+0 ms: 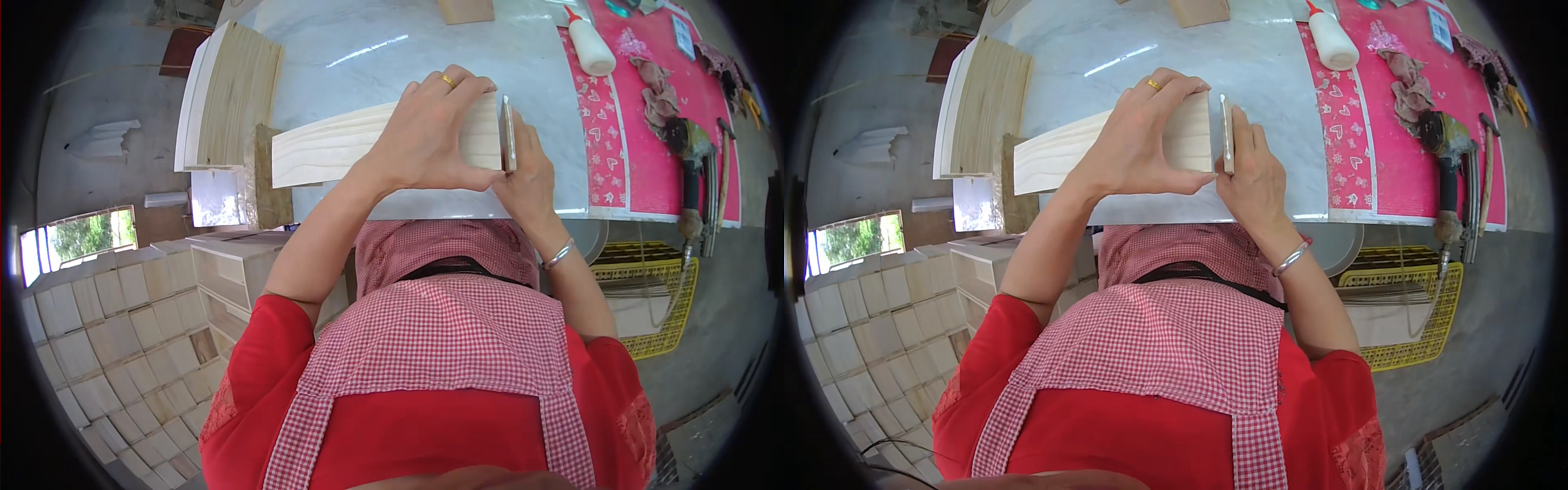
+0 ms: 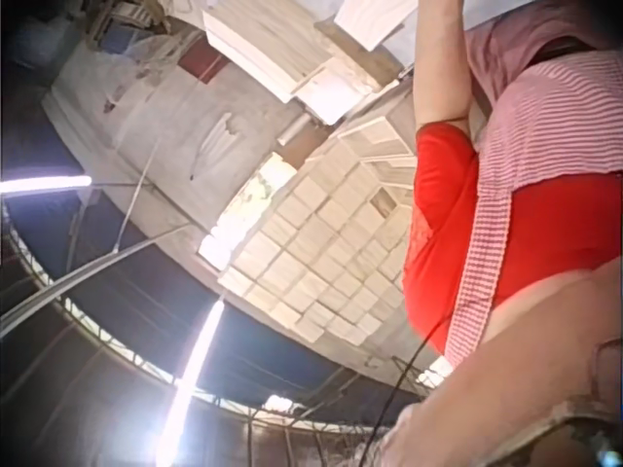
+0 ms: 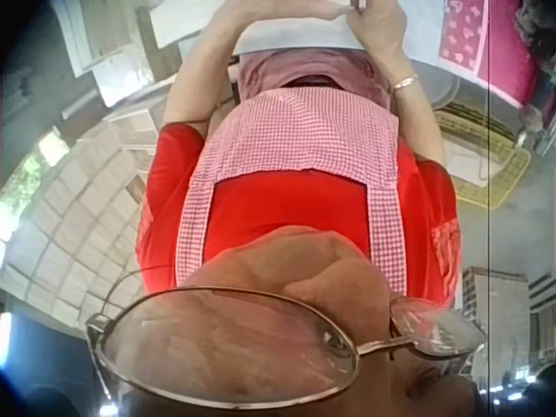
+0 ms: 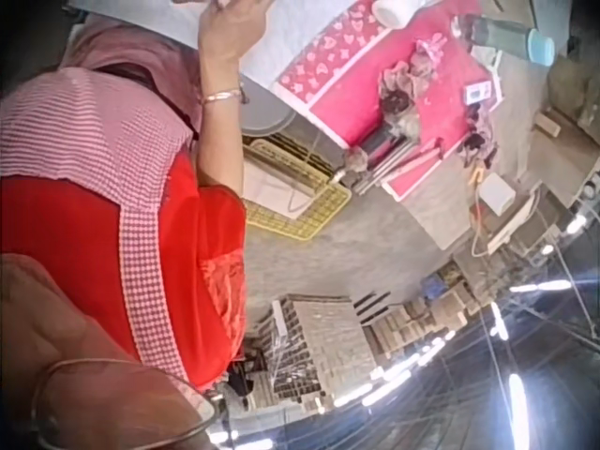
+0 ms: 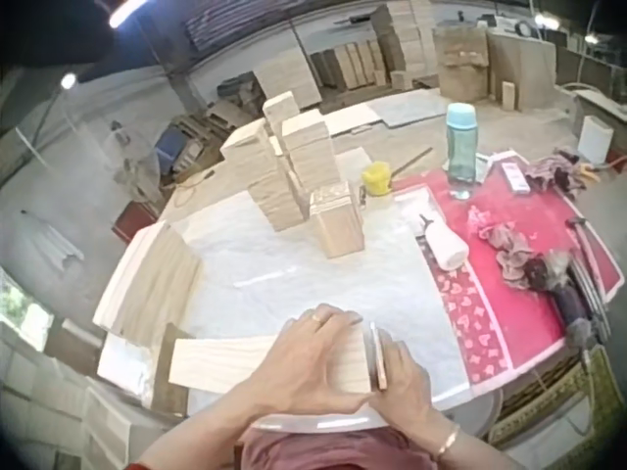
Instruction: Applying wood glue to planks and joining them together using a pneumatic nail gun to assemble boxes.
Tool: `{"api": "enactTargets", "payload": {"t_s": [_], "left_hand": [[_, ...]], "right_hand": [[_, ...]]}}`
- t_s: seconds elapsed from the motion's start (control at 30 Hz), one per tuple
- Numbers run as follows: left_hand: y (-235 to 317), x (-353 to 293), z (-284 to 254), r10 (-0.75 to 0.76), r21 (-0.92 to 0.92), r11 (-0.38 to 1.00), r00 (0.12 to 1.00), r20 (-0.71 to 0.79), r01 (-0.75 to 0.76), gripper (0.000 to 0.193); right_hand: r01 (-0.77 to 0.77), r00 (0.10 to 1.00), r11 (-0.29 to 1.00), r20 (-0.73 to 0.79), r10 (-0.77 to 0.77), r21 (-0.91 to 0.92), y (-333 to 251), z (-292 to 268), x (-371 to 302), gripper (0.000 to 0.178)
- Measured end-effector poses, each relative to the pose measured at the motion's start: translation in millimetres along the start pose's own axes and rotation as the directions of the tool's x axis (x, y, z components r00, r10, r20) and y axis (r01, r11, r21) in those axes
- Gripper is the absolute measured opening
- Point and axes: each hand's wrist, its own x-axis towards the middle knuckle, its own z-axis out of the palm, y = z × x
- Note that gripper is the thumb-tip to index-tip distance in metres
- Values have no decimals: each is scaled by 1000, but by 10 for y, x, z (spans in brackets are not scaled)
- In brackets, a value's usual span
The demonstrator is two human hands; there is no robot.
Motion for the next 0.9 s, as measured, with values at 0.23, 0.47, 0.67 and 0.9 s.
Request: {"api": "enactTargets", "payload": {"t_s": [0.23,0.47,0.67,0.9], "left_hand": [[8,58,53,4,-9,1000,999,31,-4,85],[10,93,60,4,-13,1000,999,45,-3,86],[8,124,70,3,-11,1000,998,59,-3,87],[19,131,74,-13,-13,1000,997,77,14,87]], "right_hand": [[-6,1000,1000,7,6,-2,19,23,-24,77],[4,1000,1000,2,-4,-15,25,32,-23,76],[-4,1000,1000,4,4,-17,14,23,-17,74],[-13,1000,1000,17,14,-22,9,17,-13,72]]}}
